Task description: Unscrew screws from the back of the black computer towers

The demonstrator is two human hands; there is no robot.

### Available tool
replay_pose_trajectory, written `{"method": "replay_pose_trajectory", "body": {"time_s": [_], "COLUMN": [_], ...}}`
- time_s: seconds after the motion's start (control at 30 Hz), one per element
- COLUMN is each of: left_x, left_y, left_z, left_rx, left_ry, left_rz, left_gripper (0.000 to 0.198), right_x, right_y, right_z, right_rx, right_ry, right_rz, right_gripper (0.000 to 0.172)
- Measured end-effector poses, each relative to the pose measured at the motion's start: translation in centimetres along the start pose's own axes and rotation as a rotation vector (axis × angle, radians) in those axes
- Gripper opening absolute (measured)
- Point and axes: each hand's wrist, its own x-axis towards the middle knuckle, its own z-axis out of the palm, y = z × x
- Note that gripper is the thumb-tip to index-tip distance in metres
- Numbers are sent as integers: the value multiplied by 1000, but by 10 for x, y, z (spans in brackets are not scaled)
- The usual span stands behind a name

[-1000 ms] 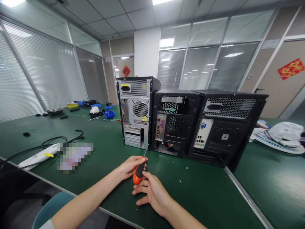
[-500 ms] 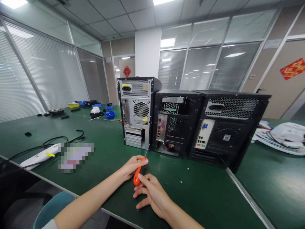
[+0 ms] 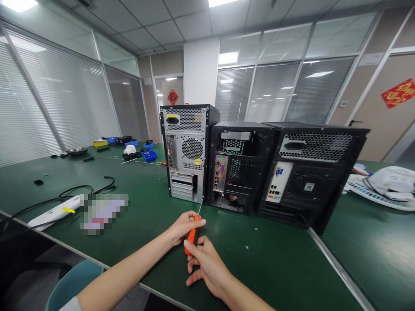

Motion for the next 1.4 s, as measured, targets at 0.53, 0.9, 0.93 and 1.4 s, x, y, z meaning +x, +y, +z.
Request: {"method": "replay_pose_trajectory", "body": {"time_s": [0.53,0.9,0.93,1.4], "left_x": [-3,-11,-12,-11], "left_y": [5,22,23,20], "left_z": [1,-7,-8,-13], "left_rx": [92,185,174,92], "left_ry": [28,-58,-77,-148], "left_rz": [-20,-135,-143,-186], "left_gripper": [58,55,56,51], "right_x": [0,-4,-3,-5], "right_y": [1,-4,-4,-10], "right_z": [0,-5,-6,-8], "right_rx": [56,153,162,275], "right_ry": [-12,-122,-131,-155], "right_rz": [-33,-8,-3,104], "right_gripper": [49,39,39,36]}}
